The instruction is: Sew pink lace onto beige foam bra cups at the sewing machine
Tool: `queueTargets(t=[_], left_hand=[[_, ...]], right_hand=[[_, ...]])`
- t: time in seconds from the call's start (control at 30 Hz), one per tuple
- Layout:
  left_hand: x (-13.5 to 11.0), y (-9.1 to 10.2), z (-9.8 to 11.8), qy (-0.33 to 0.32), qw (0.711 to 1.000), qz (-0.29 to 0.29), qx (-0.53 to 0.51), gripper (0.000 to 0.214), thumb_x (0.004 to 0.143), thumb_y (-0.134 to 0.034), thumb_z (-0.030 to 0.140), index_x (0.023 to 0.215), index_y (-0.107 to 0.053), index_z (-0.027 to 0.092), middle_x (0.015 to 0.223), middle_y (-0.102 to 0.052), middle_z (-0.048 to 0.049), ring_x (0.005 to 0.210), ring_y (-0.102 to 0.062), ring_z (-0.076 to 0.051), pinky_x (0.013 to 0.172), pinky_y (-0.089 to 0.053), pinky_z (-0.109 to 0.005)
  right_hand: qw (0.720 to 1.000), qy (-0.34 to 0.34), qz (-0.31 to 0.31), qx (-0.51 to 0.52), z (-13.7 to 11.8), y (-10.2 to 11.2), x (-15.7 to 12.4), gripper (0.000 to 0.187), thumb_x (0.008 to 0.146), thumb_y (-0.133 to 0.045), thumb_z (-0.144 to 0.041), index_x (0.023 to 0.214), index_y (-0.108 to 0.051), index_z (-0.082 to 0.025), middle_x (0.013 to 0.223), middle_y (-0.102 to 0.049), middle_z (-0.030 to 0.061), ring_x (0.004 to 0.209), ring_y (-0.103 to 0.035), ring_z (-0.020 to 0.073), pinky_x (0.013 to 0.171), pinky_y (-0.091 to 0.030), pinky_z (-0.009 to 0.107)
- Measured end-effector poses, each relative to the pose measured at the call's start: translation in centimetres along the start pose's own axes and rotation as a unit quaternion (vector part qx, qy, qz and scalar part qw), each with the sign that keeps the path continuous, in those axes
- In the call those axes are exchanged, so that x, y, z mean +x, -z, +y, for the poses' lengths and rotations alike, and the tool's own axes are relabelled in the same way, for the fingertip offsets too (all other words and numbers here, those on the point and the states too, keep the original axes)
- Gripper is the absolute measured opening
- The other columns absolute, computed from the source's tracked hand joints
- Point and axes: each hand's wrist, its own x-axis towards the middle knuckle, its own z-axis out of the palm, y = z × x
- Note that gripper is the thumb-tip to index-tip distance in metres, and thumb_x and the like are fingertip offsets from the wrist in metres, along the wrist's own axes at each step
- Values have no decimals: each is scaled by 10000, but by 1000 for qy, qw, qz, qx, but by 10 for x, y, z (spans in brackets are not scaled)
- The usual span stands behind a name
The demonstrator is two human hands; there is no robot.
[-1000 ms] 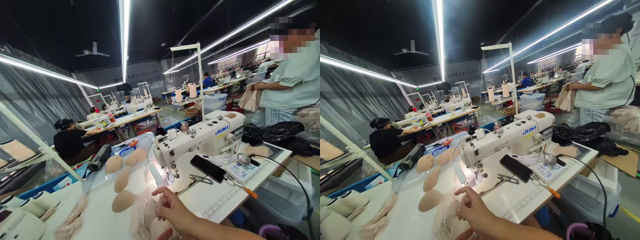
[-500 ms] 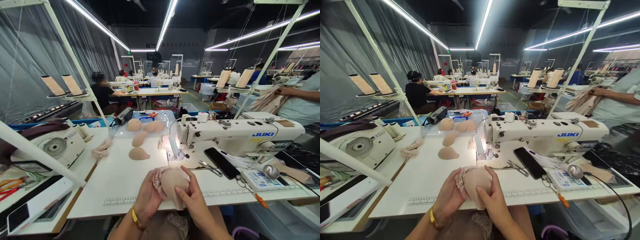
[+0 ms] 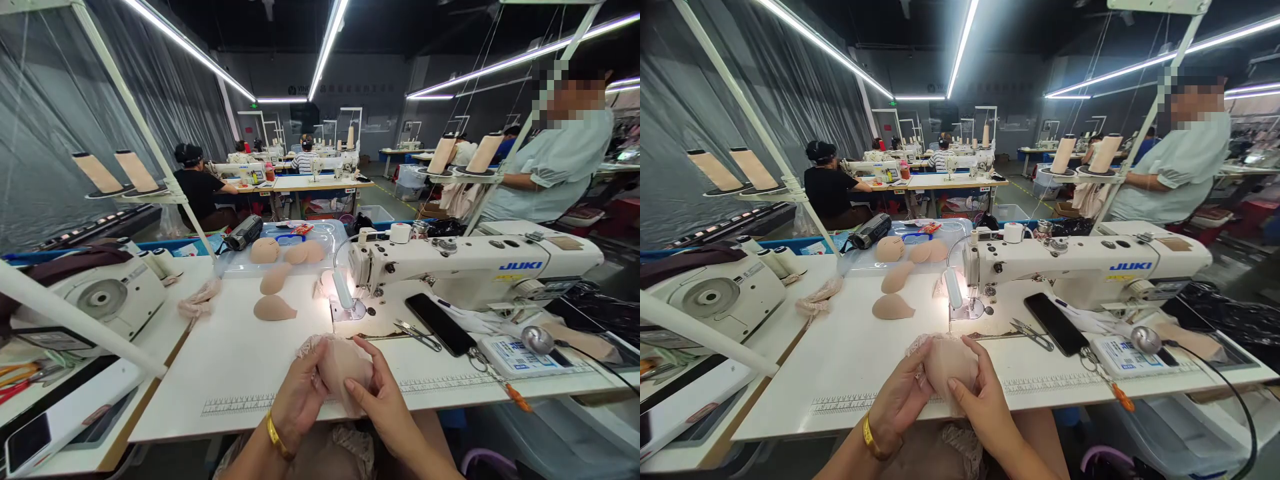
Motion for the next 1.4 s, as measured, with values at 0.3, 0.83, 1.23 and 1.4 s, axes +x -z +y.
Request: queueTargets(t=[0.3,0.83,1.23,1.4], left_hand=[[2,-2,2,16,1000,8,10,318,682,-949,222,944,-794,129,1035,-771,-87,957,-712,-219,877,-608,-291],[16,-14,18,2,999,-5,35,348,683,-942,305,941,-746,177,937,-748,-31,865,-696,-199,782,-591,-304],[34,-22,68,-251,452,-509,689,136,787,-680,88,763,-700,220,955,-735,-18,942,-655,-232,1039,-411,-484],[87,-36,65,-265,327,-504,754,139,711,-741,91,636,-660,176,1095,-701,-22,976,-654,-218,998,-386,-428]], right_hand=[[1000,-12,15,6,2,0,4,825,882,-759,-544,1560,-372,-277,1334,-657,96,1195,-645,287,1041,-518,424],[998,-30,-51,27,-4,1,5,1013,842,-825,-450,1630,-201,-321,994,-655,22,948,-665,231,924,-518,415],[700,435,-193,-532,-38,77,105,217,1041,-443,-138,1088,-634,-229,921,-684,31,835,-555,185,793,-451,330],[561,483,-187,-646,-24,87,150,281,1038,-494,-107,806,-615,-208,784,-659,1,784,-501,170,743,-386,300]])
